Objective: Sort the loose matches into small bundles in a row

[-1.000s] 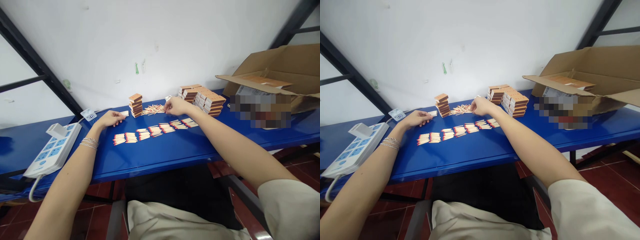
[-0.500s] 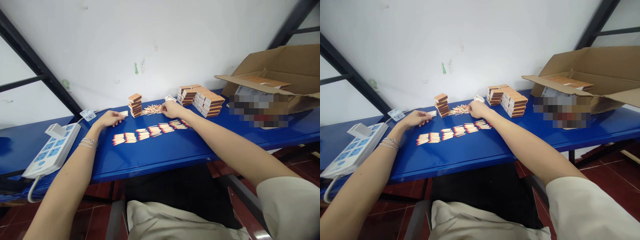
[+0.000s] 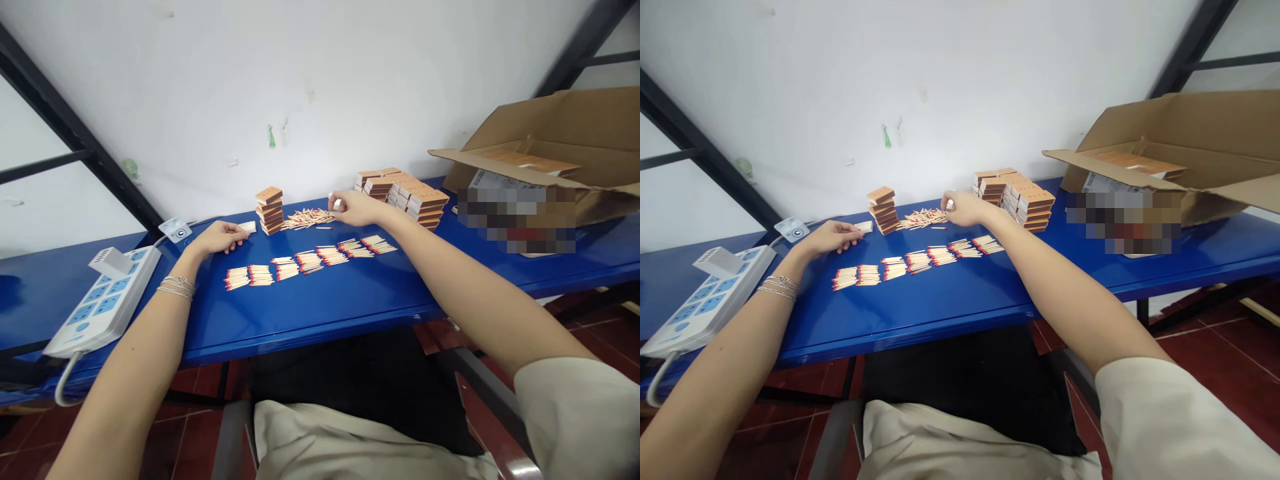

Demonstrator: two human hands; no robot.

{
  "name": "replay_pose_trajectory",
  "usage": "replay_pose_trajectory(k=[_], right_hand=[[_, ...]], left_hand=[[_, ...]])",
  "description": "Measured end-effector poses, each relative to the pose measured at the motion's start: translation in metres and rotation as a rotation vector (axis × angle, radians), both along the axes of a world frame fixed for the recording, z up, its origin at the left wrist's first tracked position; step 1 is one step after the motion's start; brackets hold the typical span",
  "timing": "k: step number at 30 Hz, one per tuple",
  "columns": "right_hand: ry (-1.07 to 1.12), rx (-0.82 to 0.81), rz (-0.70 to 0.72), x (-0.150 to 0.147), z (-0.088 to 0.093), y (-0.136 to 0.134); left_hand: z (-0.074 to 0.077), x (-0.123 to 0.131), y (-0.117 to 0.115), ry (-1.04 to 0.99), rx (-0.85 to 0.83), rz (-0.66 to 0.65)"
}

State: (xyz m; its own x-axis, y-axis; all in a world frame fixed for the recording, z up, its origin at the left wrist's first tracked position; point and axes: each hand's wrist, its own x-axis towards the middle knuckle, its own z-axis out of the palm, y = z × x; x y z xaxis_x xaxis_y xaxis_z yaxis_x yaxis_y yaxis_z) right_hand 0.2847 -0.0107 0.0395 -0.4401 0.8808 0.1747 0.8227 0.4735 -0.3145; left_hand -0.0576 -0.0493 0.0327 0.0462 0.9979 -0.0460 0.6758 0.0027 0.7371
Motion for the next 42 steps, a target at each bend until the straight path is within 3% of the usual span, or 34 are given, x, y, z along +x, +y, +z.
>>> replay_pose_trajectory(k=[4,13,20,37,42], right_hand=[[-0.049,-0.125,0.054,0.004,0.006,-0.003],[-0.119,-0.316,0.140,0.008,0.001,0.002],[-0.216,-0.213,0.068,0.012,0.000,0.004],[-0.314,-0.324,0.099,0.019,0.010,-0.006],[-0.152,-0.140,0.108,0.012,0.002,-0.001]], left_hand=[[0.001,0.000,0.000,-0.007,-0.003,0.000],[0.002,0.002,-0.001,-0.016,-0.006,0.006],[0.002,0.001,-0.001,-0.006,-0.003,0.002],[0.002,0.002,-0.002,-0.013,-0.007,-0.001],[0.000,0.000,0.001,-0.004,-0.007,-0.002]])
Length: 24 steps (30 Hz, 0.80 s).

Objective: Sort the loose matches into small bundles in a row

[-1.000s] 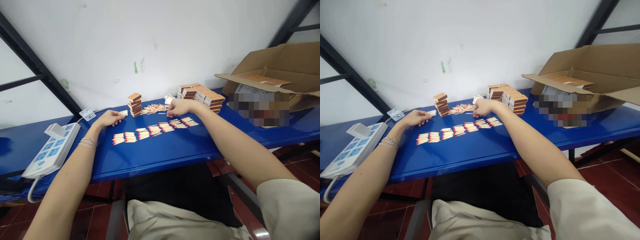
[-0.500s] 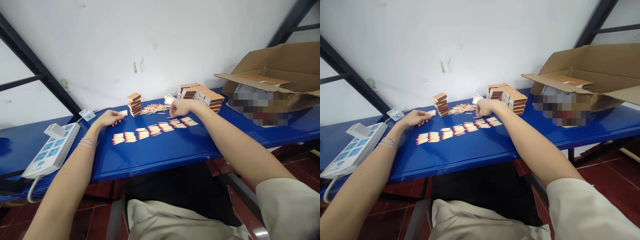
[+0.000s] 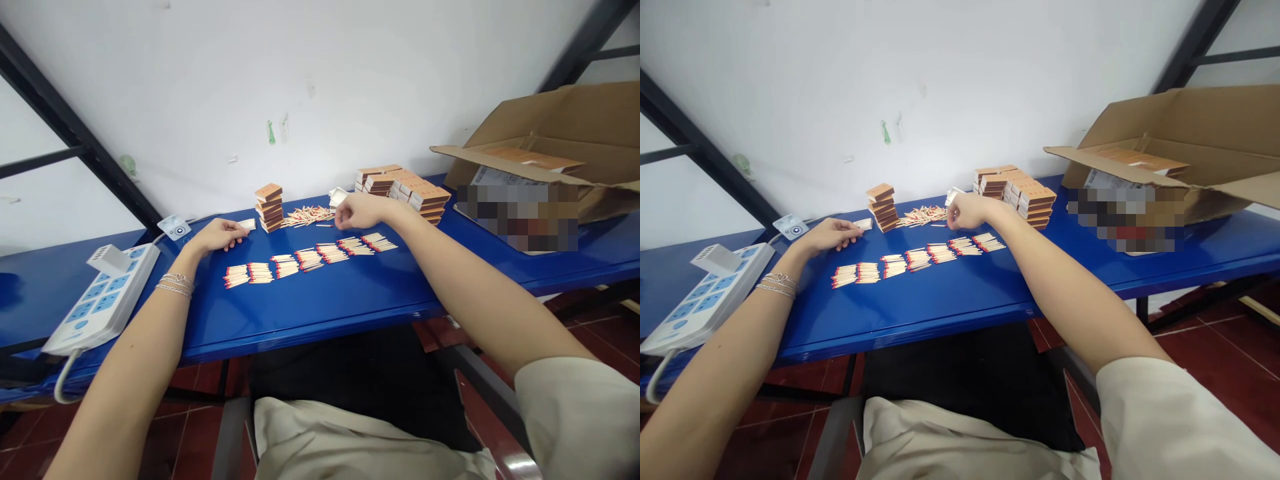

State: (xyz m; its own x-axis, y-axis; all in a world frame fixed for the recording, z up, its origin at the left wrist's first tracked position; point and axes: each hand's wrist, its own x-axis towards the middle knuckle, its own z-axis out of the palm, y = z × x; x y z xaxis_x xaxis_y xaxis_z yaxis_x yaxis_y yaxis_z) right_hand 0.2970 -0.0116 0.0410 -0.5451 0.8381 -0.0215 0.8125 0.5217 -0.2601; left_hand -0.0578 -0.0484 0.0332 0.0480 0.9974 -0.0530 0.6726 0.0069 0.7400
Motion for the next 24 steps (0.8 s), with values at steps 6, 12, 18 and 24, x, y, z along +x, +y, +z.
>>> replay_pose_trajectory(k=[6,12,18,24], right_hand=[[0.122,0.184,-0.041,-0.028,-0.025,0.007],[-0.074,0.127,-0.155,-0.032,-0.017,0.000],[-0.231,0.021,-0.341,-0.002,-0.005,0.008],[-0.266,-0.007,-0.383,0.015,-0.008,0.026]], left_hand=[[0.002,0.003,-0.003,0.003,0.001,0.008],[0.003,0.003,-0.003,-0.009,0.000,0.012],[0.001,0.002,-0.001,0.002,0.000,0.012],[0.004,0.005,-0.004,0.001,-0.004,0.012]])
